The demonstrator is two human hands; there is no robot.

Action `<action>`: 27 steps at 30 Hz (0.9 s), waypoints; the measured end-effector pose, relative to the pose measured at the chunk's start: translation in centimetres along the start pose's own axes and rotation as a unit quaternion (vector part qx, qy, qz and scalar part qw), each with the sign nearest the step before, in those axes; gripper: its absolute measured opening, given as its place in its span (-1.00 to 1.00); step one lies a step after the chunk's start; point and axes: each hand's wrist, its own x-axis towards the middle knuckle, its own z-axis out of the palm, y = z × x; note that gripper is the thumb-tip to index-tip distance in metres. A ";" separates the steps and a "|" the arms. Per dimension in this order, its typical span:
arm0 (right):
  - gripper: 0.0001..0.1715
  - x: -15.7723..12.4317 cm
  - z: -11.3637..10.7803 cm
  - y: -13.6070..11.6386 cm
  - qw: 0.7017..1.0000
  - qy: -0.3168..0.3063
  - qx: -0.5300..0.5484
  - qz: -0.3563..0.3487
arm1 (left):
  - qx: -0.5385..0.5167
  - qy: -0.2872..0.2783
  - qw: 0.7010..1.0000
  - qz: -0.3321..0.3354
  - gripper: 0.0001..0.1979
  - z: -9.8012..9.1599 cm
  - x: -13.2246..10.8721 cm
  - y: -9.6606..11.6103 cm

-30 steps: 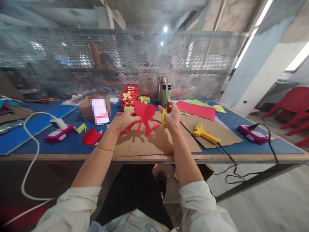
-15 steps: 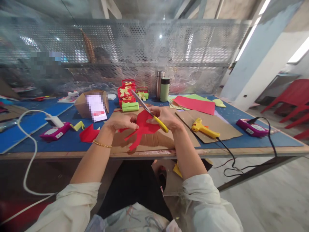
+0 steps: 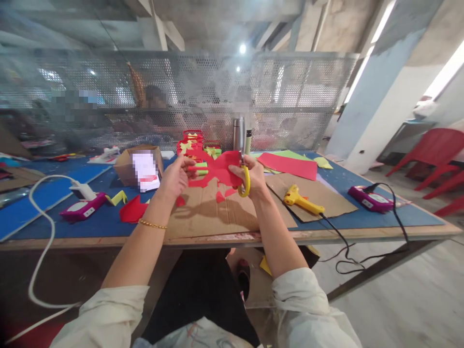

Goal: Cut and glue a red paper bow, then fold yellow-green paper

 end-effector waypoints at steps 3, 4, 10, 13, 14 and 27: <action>-0.42 0.7 0.7 0.6 0.992 0.096 0.069 -0.033 | 0.026 -0.081 0.995 -0.049 -0.71 1.2 -1.1 -0.6; -0.40 0.8 1.0 0.9 0.987 0.120 0.093 -0.043 | 0.041 -0.132 0.989 -0.054 -0.69 1.9 -1.8 -0.8; -0.37 0.1 3.2 1.5 0.980 0.156 0.108 -0.055 | -0.002 -0.080 0.997 -0.002 -0.55 8.3 -4.5 -3.1; -0.43 -0.4 3.6 1.4 0.981 0.164 0.088 -0.061 | -0.069 0.019 0.997 -0.015 -0.58 10.5 -4.6 -4.2; -0.45 -0.5 3.7 1.4 0.978 0.172 0.093 -0.065 | -0.088 0.033 0.995 -0.021 -0.58 10.8 -4.7 -4.3; -0.50 -0.6 4.5 1.5 0.961 0.182 0.190 -0.089 | -0.131 0.059 0.989 -0.017 -0.77 10.7 -4.9 -2.9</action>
